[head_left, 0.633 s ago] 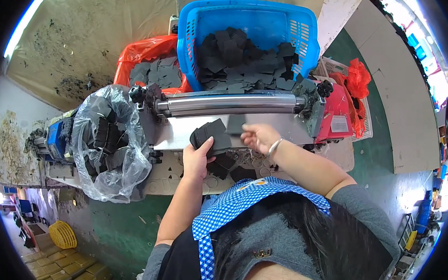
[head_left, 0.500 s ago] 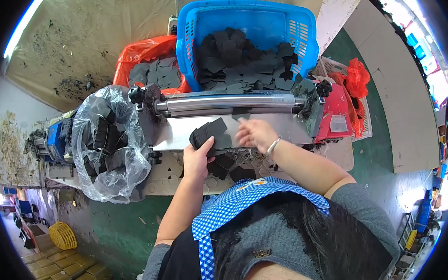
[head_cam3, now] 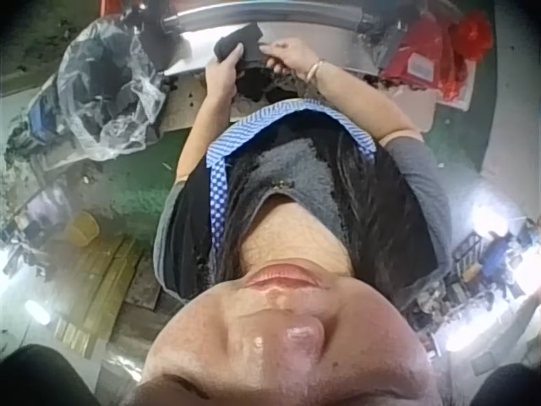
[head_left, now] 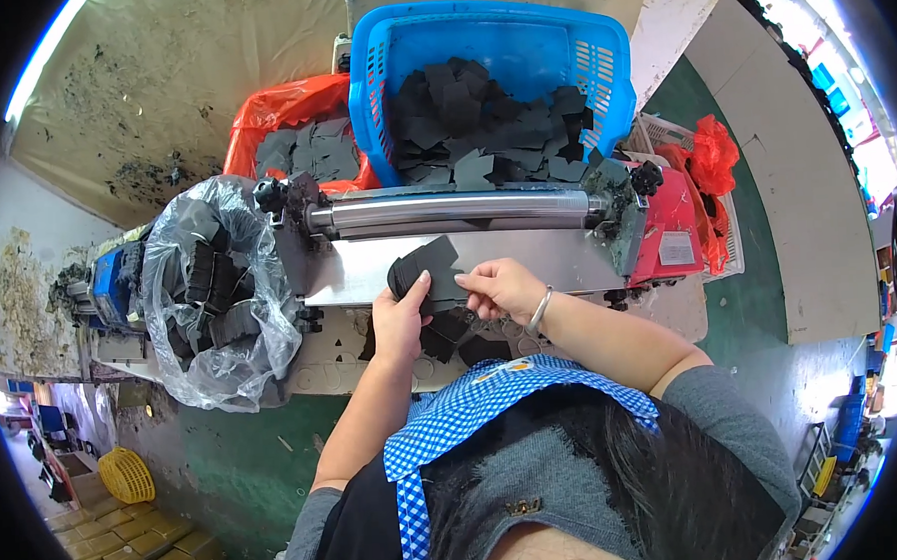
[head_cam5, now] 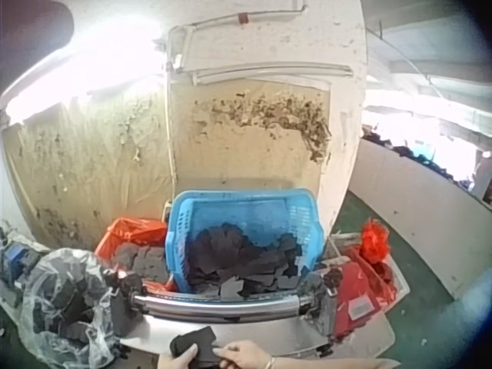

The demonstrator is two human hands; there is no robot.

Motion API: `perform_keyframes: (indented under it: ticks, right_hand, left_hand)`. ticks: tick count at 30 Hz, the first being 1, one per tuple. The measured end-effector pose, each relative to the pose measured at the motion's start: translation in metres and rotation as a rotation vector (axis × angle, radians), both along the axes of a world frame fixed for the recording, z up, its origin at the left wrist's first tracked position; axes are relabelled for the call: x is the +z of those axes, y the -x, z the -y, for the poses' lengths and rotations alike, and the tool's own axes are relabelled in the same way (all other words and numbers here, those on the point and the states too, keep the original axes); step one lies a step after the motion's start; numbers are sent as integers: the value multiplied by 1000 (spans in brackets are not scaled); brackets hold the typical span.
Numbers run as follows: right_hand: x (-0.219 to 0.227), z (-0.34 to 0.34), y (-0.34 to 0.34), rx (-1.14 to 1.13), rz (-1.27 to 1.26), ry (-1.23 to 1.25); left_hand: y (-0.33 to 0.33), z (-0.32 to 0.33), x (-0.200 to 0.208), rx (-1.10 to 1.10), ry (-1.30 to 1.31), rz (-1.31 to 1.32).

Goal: The person is feeding black leather shoe components through a roller machine to apply glue.

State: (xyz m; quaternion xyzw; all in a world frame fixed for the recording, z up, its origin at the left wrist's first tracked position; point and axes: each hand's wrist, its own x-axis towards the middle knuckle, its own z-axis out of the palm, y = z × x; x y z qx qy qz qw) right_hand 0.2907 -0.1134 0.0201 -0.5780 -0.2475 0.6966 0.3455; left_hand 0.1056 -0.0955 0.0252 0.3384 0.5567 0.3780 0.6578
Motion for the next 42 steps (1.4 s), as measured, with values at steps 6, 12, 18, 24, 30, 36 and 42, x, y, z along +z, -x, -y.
perform_keyframes:
  ticks: [6, 12, 18, 24, 30, 36, 42]
  right_hand:
    - [-15, -16, -26, -346, -74, 73]
    - [9, 0, 12, 8, 67, -103]
    - [12, 2, 5, -37, -33, -77]
    - [-25, -8, -24, -349, -176, 160]
    - [3, 3, 8, -84, 49, -85]
    - [4, 4, -8, -9, -106, 56]
    - [-7, -15, -26, -435, -42, 23]
  left_hand:
    - [3, -4, -7, 47, -74, 55]
    - [-9, 1, 8, -1, 22, 203]
    - [7, -4, 6, -35, 149, 426]
    - [11, -7, -10, 37, 42, 150]
    - [0, 2, 5, 28, 25, 234]
    - [7, 4, 8, -47, 161, 320]
    - [10, 3, 5, 0, 70, 191]
